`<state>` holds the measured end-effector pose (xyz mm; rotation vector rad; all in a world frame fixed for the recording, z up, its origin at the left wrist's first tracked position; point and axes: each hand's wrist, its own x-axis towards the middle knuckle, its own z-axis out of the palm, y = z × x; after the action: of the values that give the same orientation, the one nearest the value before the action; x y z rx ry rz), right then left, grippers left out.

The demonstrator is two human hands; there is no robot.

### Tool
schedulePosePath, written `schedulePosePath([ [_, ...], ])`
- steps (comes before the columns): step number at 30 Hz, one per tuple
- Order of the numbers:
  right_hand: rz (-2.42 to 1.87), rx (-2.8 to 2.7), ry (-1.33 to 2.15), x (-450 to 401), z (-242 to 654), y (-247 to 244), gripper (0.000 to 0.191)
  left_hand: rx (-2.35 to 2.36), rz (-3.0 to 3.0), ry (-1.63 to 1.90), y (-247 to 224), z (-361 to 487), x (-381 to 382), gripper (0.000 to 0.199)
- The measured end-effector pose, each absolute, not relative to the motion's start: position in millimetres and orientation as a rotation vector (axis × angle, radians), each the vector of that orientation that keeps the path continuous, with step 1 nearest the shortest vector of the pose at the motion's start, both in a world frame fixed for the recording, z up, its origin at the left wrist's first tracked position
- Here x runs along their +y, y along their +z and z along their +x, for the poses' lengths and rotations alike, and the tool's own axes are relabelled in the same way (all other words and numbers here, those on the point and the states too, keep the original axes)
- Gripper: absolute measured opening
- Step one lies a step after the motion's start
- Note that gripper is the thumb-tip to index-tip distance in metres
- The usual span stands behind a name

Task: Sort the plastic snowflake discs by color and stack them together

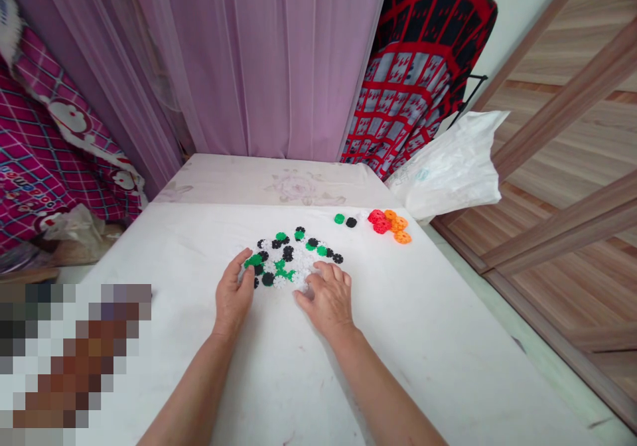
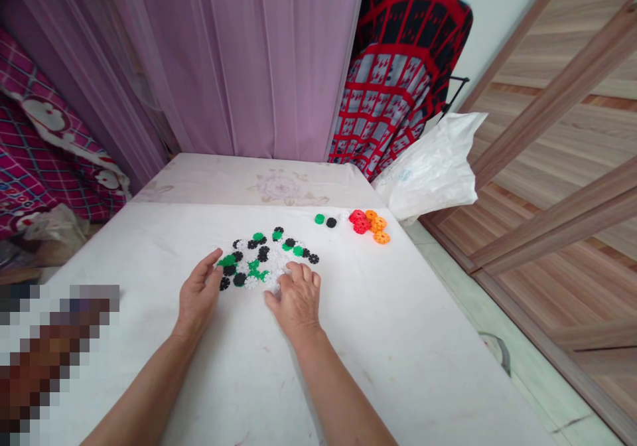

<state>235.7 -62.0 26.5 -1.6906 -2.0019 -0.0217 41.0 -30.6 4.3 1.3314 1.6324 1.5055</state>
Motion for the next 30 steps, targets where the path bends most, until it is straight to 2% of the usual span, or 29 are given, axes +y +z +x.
schedulePosePath([
  [4, -1.704, -1.994, 0.034, -59.8, 234.9, 23.0, 0.010, 1.651, 1.328, 1.492, 5.1, 40.9, -30.1, 0.035],
  [17, -1.689, -1.959, 0.088, -60.3, 236.3, 21.0, 0.009, 1.656, 1.321, 1.487, 3.7, 40.5, -29.5, 0.037],
  [25, -1.758, -1.703, -0.075, -57.5, 310.9, 19.6, 0.011, 1.663, 1.350, 1.499, 3.6, 39.4, -29.6, 0.035],
  [30, -1.760, -1.758, -0.014, -56.7, 328.0, 18.4, 0.011, 1.659, 1.328, 1.503, 6.1, 40.4, -31.4, 0.036],
])
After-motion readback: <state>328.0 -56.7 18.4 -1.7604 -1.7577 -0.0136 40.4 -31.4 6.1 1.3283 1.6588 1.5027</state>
